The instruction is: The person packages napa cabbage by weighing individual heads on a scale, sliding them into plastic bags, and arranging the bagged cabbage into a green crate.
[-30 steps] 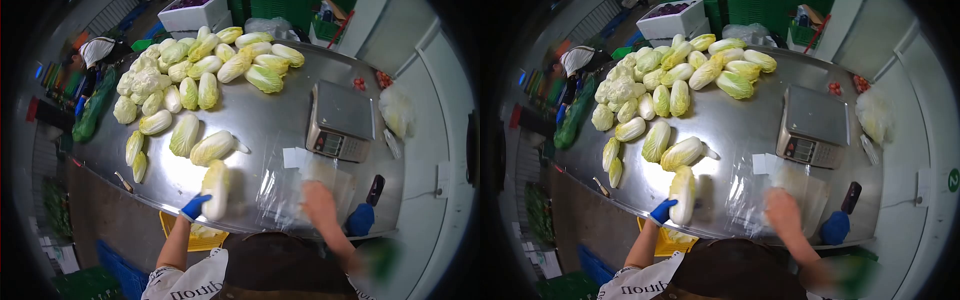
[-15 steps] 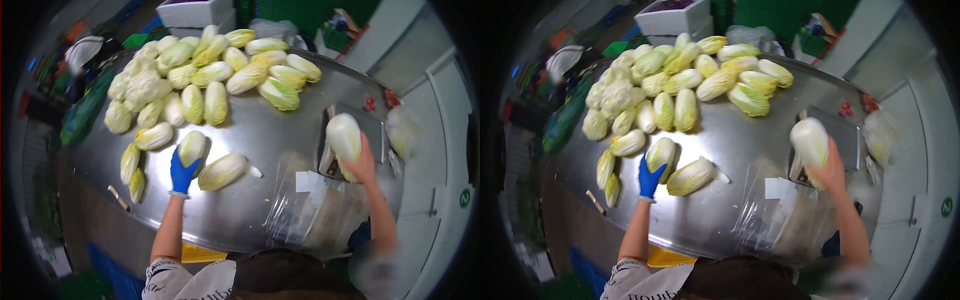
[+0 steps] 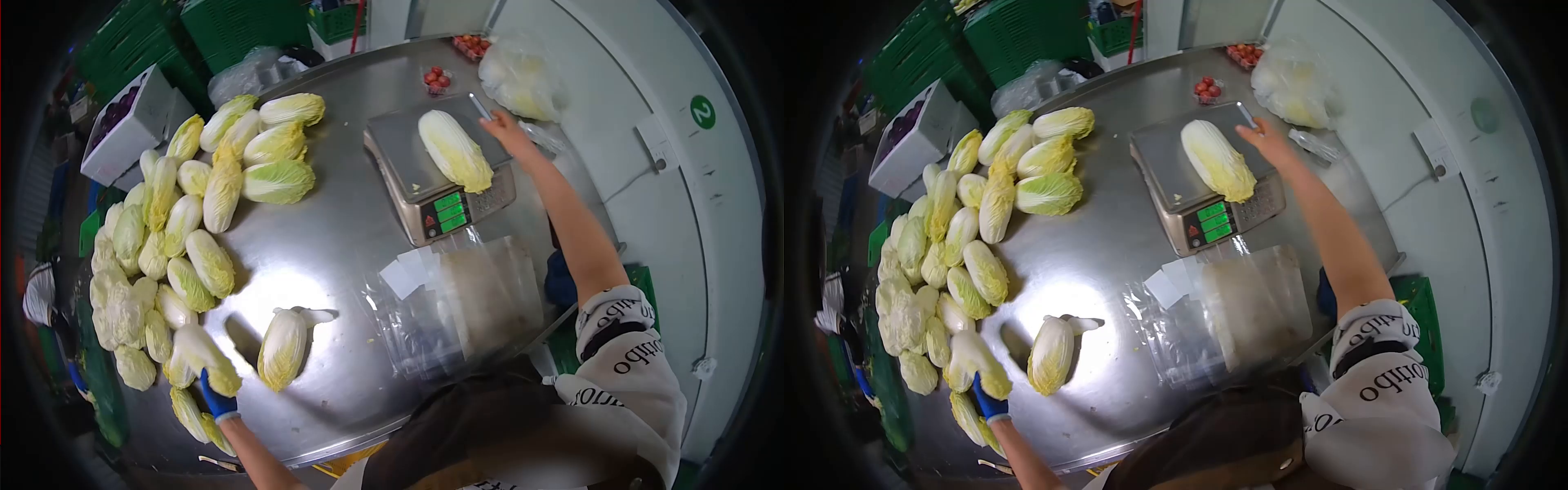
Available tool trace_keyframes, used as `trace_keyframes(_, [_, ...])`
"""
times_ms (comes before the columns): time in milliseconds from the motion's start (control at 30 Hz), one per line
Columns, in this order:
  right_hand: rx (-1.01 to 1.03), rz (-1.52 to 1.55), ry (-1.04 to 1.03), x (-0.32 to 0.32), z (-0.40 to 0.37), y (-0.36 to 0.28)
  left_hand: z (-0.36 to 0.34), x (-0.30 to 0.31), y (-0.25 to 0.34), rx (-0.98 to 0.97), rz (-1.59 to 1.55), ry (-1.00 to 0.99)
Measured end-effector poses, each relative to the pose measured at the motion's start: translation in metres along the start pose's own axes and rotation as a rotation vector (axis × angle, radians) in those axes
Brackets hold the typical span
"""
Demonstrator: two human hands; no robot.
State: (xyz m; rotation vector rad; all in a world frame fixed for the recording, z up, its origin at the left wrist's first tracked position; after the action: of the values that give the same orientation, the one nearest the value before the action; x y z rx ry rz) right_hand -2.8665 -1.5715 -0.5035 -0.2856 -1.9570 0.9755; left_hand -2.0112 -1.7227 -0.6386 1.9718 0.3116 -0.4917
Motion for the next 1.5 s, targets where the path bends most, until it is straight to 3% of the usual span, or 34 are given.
trace_keyframes(100, [0.021, 0.033, -0.012, 0.034, -0.013, 0.016, -0.016, -0.078, 0.023, -0.217, -0.14, -0.097])
trace_keyframes(200, [0.084, -0.112, -0.058, 0.01, -0.01, 0.014, -0.012, -0.181, 0.011, -0.153, -0.186, -0.341])
trace_keyframes(233, [0.102, -0.108, -0.072, -0.009, -0.007, 0.014, -0.004, -0.22, -0.001, -0.073, -0.151, -0.173])
trace_keyframes(333, [0.082, -0.116, -0.202, -0.059, -0.003, 0.004, 0.016, -0.367, -0.047, 0.008, 0.007, -0.219])
trace_keyframes(400, [0.022, -0.153, -0.212, -0.07, 0.005, 0.007, 0.033, -0.45, -0.087, 0.072, 0.083, -0.381])
trace_keyframes(433, [-0.011, -0.171, -0.218, -0.067, 0.008, 0.014, 0.041, -0.485, -0.105, -0.036, 0.151, -0.405])
trace_keyframes(533, [-0.229, 0.474, -0.517, -0.041, -0.006, 0.033, 0.058, -0.567, -0.155, -0.133, 0.285, -0.498])
trace_keyframes(600, [-0.33, 0.561, -0.58, -0.001, -0.065, 0.04, 0.074, -0.598, -0.185, -0.35, 0.492, -0.539])
trace_keyframes(633, [-0.281, 0.603, -0.564, 0.002, -0.081, 0.068, 0.087, -0.605, -0.204, -0.579, 0.594, -0.572])
trace_keyframes(700, [-0.269, 0.616, -0.508, 0.012, -0.137, 0.109, 0.077, -0.621, -0.216, -0.747, 1.195, -0.494])
trace_keyframes(767, [-0.099, 0.575, -0.405, 0.005, -0.189, 0.163, 0.072, -0.626, -0.23, -0.718, 1.28, -0.541])
trace_keyframes(900, [-0.216, 0.37, -0.271, -0.032, -0.269, 0.228, 0.043, -0.622, -0.226, -0.901, 1.525, -0.457])
trace_keyframes(1000, [-0.254, 0.082, -0.18, -0.053, -0.285, 0.248, -0.004, -0.582, -0.205, -1.197, 1.218, -0.521])
trace_keyframes(1033, [-0.237, 0.041, -0.181, -0.052, -0.288, 0.249, -0.023, -0.558, -0.207, -0.914, 0.94, -0.523])
trace_keyframes(1100, [-0.205, -0.042, -0.179, -0.046, -0.285, 0.249, -0.034, -0.472, -0.241, -0.667, 0.796, -0.429])
trace_keyframes(1167, [0.042, 0.064, 0.061, -0.002, -0.28, 0.238, -0.049, -0.375, -0.293, -0.149, 0.668, -0.387])
trace_keyframes(1233, [-0.062, 0.195, 0.172, 0.032, -0.261, 0.265, -0.103, -0.358, -0.32, -0.034, 0.623, -0.453])
trace_keyframes(1300, [-0.294, 0.4, 0.01, 0.033, -0.233, 0.319, -0.135, -0.364, -0.348, -0.005, 0.614, -0.564])
trace_keyframes(1333, [-0.497, 0.643, -0.235, 0.02, -0.232, 0.33, -0.148, -0.373, -0.357, 0.09, 0.601, -0.577])
trace_keyframes(1400, [-0.64, 0.538, -0.535, -0.003, -0.235, 0.309, -0.165, -0.404, -0.371, 0.27, 0.567, -0.579])
trace_keyframes(1433, [-0.565, 0.4, -0.583, -0.015, -0.239, 0.292, -0.171, -0.415, -0.38, 0.36, 0.548, -0.566])
trace_keyframes(1467, [-0.488, 0.214, -0.65, -0.034, -0.238, 0.284, -0.174, -0.426, -0.389, 0.288, 0.601, -0.621])
trace_keyframes(1500, [-0.355, 0.241, -0.574, -0.05, -0.24, 0.278, -0.184, -0.445, -0.387, 0.171, 0.723, -0.73])
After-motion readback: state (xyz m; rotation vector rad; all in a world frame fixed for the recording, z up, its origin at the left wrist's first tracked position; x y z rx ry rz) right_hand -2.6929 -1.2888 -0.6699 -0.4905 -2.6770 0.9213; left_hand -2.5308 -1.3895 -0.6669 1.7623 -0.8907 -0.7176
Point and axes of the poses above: each hand's wrist, its own z-axis towards the middle knuckle, its own x-axis out of the back of the hand, y = z × x, the point moved 4 cm from there along z, towards the middle knuckle, and after that the axes turned 15 degrees about -x, right-handed, at the moved point
